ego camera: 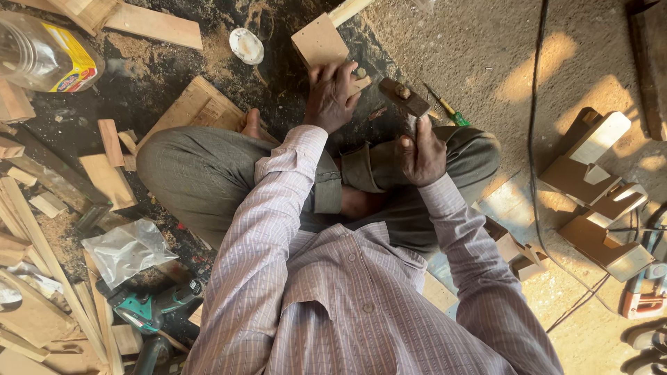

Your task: The person sits on the floor and assembles small wooden boxes by hand. They pick up nails, position wooden pieces, and use a hammer to drive nails into the joints. The person repeatedly aligns and hammers nails to join the pieces into box shapes.

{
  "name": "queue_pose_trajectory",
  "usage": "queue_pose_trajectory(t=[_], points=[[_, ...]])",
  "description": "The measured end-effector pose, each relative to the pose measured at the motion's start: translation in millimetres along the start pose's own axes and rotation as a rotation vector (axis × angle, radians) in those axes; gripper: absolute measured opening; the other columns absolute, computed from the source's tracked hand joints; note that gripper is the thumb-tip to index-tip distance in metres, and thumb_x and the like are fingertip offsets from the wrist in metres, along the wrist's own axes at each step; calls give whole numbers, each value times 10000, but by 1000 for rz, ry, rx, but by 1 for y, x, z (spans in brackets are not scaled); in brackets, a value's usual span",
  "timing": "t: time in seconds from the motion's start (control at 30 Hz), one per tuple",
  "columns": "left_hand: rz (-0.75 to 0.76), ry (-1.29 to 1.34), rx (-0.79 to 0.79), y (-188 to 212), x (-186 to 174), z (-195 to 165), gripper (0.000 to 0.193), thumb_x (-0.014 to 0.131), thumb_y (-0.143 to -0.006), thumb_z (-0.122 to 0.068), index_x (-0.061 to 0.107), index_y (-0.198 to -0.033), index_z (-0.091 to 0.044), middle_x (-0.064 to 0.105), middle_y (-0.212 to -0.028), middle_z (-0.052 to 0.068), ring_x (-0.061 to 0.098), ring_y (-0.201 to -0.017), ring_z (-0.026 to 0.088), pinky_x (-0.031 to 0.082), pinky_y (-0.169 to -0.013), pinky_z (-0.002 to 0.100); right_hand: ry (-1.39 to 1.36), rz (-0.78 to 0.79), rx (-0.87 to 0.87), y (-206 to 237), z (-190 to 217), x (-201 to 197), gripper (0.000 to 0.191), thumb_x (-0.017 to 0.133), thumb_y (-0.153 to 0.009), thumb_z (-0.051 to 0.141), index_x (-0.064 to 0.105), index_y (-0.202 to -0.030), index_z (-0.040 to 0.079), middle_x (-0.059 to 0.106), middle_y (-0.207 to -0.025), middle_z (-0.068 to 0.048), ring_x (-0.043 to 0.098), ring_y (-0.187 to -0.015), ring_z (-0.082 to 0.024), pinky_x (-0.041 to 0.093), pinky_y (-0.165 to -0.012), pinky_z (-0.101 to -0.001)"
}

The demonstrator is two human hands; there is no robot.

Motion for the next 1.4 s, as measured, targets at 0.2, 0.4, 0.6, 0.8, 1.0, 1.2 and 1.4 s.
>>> queue_pose_trajectory(t=[0.2,0.4,0.6,0.8,1.0,1.2,1.4], points=[[5,-2,28,-5,-2,-1,655,801,-849,-152,437,-1389,-70,690,-1205,94,551,-1222,292,304,-1064,505,145,143,76,-5,-2,8,576,574,-1134,286,332,-1655,245,694,-922,-182,671,-621,-297,551,-520,-427],[-2,7,23,-7,-3,0,672,814,-837,-159,443,-1391,-80,652,-1264,128,554,-1240,294,311,-1061,499,152,240,125,-7,-4,12,567,570,-1118,277,348,-1627,162,726,-971,-204,673,-592,-288,547,-479,-404],[-39,-16,32,-5,0,1,636,815,-873,-170,446,-1385,-99,651,-1245,127,556,-1227,298,315,-1073,496,-6,14,5,-5,-2,7,571,534,-1183,215,258,-1674,125,697,-1190,-284,732,-755,-322,611,-600,-367],[-13,-35,39,-6,2,3,655,805,-861,-159,436,-1395,-72,652,-1244,120,556,-1202,291,317,-1059,498,215,304,178,-5,-5,15,576,568,-1126,279,323,-1641,198,733,-988,-204,703,-652,-330,572,-540,-440],[-49,-16,54,-7,-1,2,659,810,-845,-162,437,-1381,-75,694,-1213,123,561,-1194,283,325,-1041,491,140,255,151,-14,1,9,580,567,-1122,262,326,-1639,153,746,-1024,-193,702,-623,-328,570,-515,-432],[-18,-13,38,-3,2,3,638,813,-890,-158,440,-1400,-76,711,-1185,92,559,-1216,275,326,-1061,494,88,111,117,-11,6,6,618,553,-1150,259,261,-1695,258,713,-1116,-211,731,-796,-383,584,-626,-455],[-3,-15,9,0,0,0,633,828,-821,-182,475,-1338,-87,709,-1167,117,570,-1179,288,333,-1023,495,42,281,299,2,-9,12,627,578,-1117,288,296,-1667,184,701,-1191,-217,747,-845,-394,593,-671,-488]])
Point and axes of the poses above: each hand's wrist, its own y-axis away from the middle knuckle, its own x-axis out of the palm, z = x × y, the point moved 3 cm from there along -y, towards the middle knuckle
